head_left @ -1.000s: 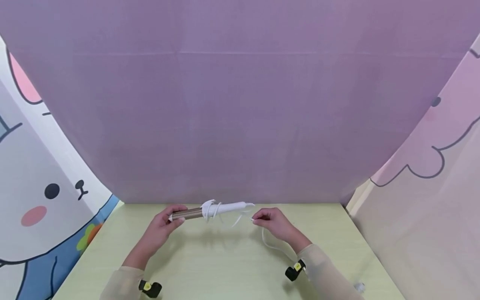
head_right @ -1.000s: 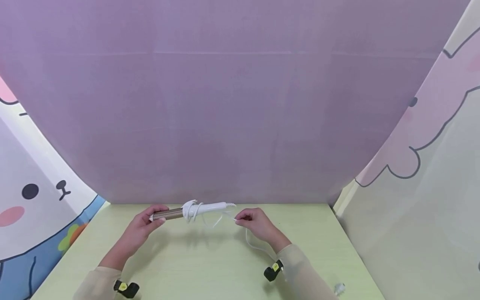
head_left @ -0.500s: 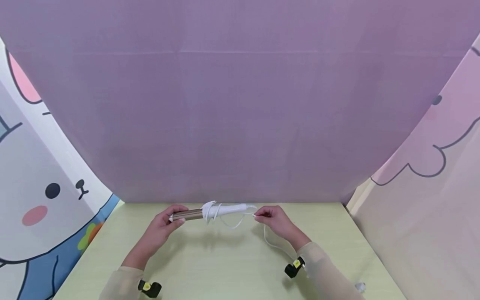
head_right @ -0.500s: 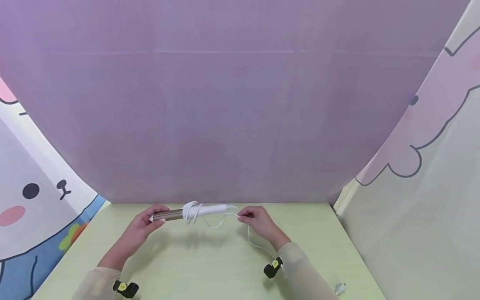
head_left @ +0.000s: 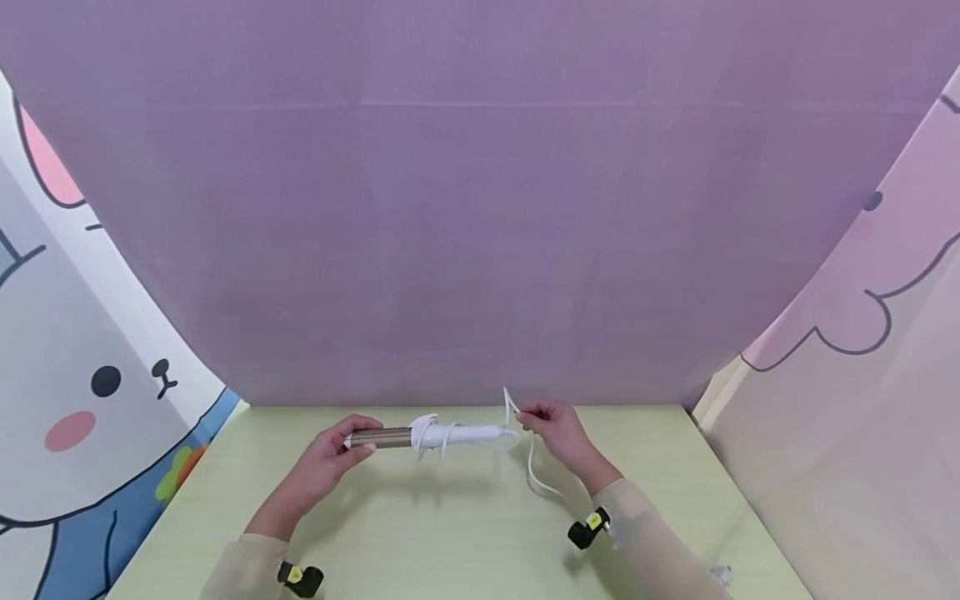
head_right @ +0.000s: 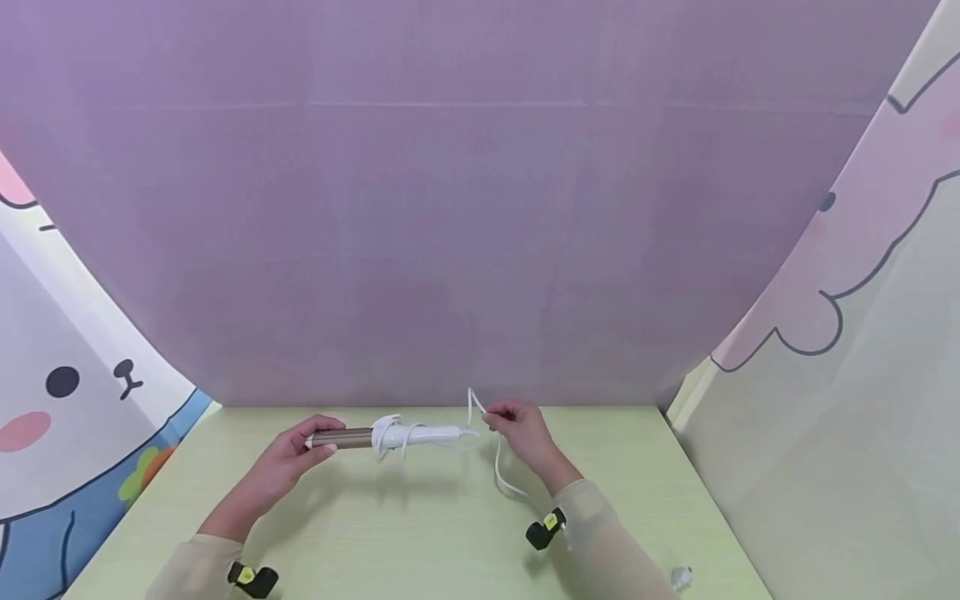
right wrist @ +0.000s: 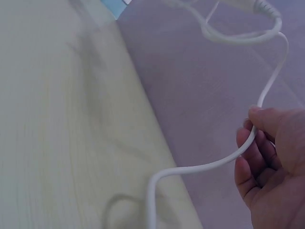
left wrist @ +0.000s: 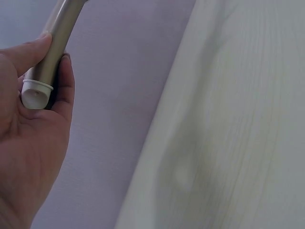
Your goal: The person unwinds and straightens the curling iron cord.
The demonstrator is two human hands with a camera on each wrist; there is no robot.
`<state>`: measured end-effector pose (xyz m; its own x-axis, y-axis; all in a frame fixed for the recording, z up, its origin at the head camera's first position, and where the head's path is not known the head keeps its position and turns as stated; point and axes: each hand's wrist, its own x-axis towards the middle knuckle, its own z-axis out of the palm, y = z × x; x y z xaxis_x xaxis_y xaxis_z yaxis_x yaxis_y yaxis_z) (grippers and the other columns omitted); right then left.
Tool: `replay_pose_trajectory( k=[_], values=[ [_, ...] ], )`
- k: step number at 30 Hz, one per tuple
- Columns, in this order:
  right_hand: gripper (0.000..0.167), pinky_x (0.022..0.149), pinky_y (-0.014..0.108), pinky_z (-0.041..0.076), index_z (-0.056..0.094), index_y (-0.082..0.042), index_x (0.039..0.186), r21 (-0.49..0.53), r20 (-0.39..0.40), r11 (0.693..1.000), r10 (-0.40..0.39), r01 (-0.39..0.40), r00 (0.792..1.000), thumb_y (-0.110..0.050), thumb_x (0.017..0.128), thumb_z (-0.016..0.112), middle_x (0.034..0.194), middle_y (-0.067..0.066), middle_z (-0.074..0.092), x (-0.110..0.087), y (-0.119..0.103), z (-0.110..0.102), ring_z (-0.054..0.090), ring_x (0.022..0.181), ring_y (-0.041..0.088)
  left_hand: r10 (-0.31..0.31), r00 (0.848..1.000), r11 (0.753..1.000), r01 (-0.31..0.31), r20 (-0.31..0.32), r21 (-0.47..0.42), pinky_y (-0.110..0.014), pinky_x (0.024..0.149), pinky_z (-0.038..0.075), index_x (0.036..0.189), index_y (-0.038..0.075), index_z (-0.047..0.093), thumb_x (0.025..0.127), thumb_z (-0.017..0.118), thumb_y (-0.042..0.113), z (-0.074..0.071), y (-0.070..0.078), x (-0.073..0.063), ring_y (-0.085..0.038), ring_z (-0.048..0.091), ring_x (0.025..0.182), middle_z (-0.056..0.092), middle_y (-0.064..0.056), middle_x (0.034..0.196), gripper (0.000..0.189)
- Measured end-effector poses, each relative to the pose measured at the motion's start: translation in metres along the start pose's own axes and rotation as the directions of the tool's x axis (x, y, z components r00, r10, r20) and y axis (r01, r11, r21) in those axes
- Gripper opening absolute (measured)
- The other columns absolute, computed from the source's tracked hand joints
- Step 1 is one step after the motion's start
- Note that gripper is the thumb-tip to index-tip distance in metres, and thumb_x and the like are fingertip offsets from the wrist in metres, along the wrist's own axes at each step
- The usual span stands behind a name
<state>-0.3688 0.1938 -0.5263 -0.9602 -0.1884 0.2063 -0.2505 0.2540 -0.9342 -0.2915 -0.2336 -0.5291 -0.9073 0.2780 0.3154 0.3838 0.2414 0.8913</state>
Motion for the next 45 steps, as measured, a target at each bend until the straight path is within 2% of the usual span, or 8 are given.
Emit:
replay_pose_trajectory(
  k=[6,13,19,23,28,33,40,45],
  values=[
    [0.016,0.084,0.035,0.057,0.08,0.006,0.11,0.038,-0.033,0.999,-0.006,0.007,0.999,-0.008,0.103,0.079,0.093,0.013,0.075,0.0,-0.011,-0.004,0.066,0.086,0.015,-0.039,0.999,0.999,0.039,0.002,0.032,-0.03,0.076,0.049,0.135,0.008,0.069,0.108,0.073,0.012,0.003,0.001,0.0,-0.019,0.058,0.092,0.063,-0.032,0.123,0.028],
    [0.009,0.078,0.028,0.054,0.081,0.001,0.106,0.076,-0.037,0.996,-0.042,0.045,0.998,-0.007,0.102,0.079,0.088,0.001,0.073,0.0,-0.022,-0.005,0.066,0.084,0.014,-0.069,0.998,0.995,0.067,0.014,0.068,-0.03,0.074,0.047,0.134,0.012,0.07,0.107,0.074,0.013,0.006,0.002,-0.001,-0.018,0.055,0.091,0.067,-0.015,0.12,0.027],
    [0.013,0.079,0.027,0.056,0.08,0.005,0.11,0.111,-0.009,0.992,-0.057,0.058,0.998,-0.005,0.101,0.08,0.093,0.01,0.075,-0.004,-0.028,-0.006,0.068,0.084,0.014,-0.054,0.998,0.995,0.055,-0.017,0.088,-0.03,0.069,0.045,0.135,0.009,0.07,0.107,0.075,0.012,0.006,0.0,-0.001,-0.016,0.052,0.082,0.066,-0.015,0.113,0.029],
    [0.019,0.08,0.026,0.057,0.077,0.01,0.114,0.128,0.021,0.99,-0.055,0.051,0.998,-0.004,0.101,0.079,0.099,0.017,0.077,-0.007,-0.031,-0.005,0.069,0.085,0.015,-0.037,0.999,0.995,0.04,-0.036,0.087,-0.03,0.07,0.047,0.135,0.005,0.069,0.106,0.075,0.01,0.005,-0.002,0.0,-0.016,0.055,0.085,0.067,-0.017,0.114,0.03],
    [0.018,0.08,0.026,0.058,0.077,0.01,0.113,0.133,0.074,0.988,-0.089,0.079,0.993,-0.003,0.102,0.078,0.099,0.012,0.078,-0.012,-0.031,-0.005,0.069,0.086,0.013,-0.048,0.997,0.994,0.054,-0.062,0.093,-0.03,0.07,0.047,0.135,0.009,0.069,0.107,0.075,0.01,0.004,-0.003,0.0,-0.017,0.056,0.087,0.067,-0.015,0.115,0.029],
    [0.015,0.082,0.027,0.059,0.078,0.007,0.113,0.107,0.171,0.986,-0.142,0.125,0.975,-0.003,0.102,0.079,0.103,0.006,0.078,-0.017,-0.027,-0.007,0.07,0.089,0.011,-0.051,0.994,0.994,0.06,-0.091,0.09,-0.03,0.068,0.046,0.136,0.009,0.069,0.107,0.074,0.01,0.002,-0.002,0.001,-0.017,0.054,0.084,0.064,-0.014,0.113,0.03],
    [0.01,0.085,0.029,0.059,0.082,-0.005,0.112,0.037,0.31,0.994,-0.111,0.105,0.944,-0.009,0.103,0.08,0.107,0.012,0.078,-0.022,-0.018,-0.007,0.071,0.093,0.013,-0.05,0.99,0.991,0.066,-0.135,0.118,-0.03,0.066,0.046,0.136,0.009,0.069,0.107,0.075,0.01,0.0,0.003,0.001,-0.016,0.053,0.08,0.064,-0.012,0.114,0.03],
    [0.009,0.082,0.027,0.057,0.082,-0.005,0.109,-0.047,0.362,0.987,-0.126,0.153,0.923,-0.01,0.103,0.08,0.102,0.004,0.077,-0.023,-0.011,-0.008,0.068,0.091,0.013,-0.044,0.987,0.991,0.062,-0.154,0.116,-0.03,0.067,0.046,0.136,0.008,0.07,0.107,0.074,0.009,0.0,0.006,0.001,-0.016,0.053,0.082,0.066,-0.012,0.114,0.029]
  ],
)
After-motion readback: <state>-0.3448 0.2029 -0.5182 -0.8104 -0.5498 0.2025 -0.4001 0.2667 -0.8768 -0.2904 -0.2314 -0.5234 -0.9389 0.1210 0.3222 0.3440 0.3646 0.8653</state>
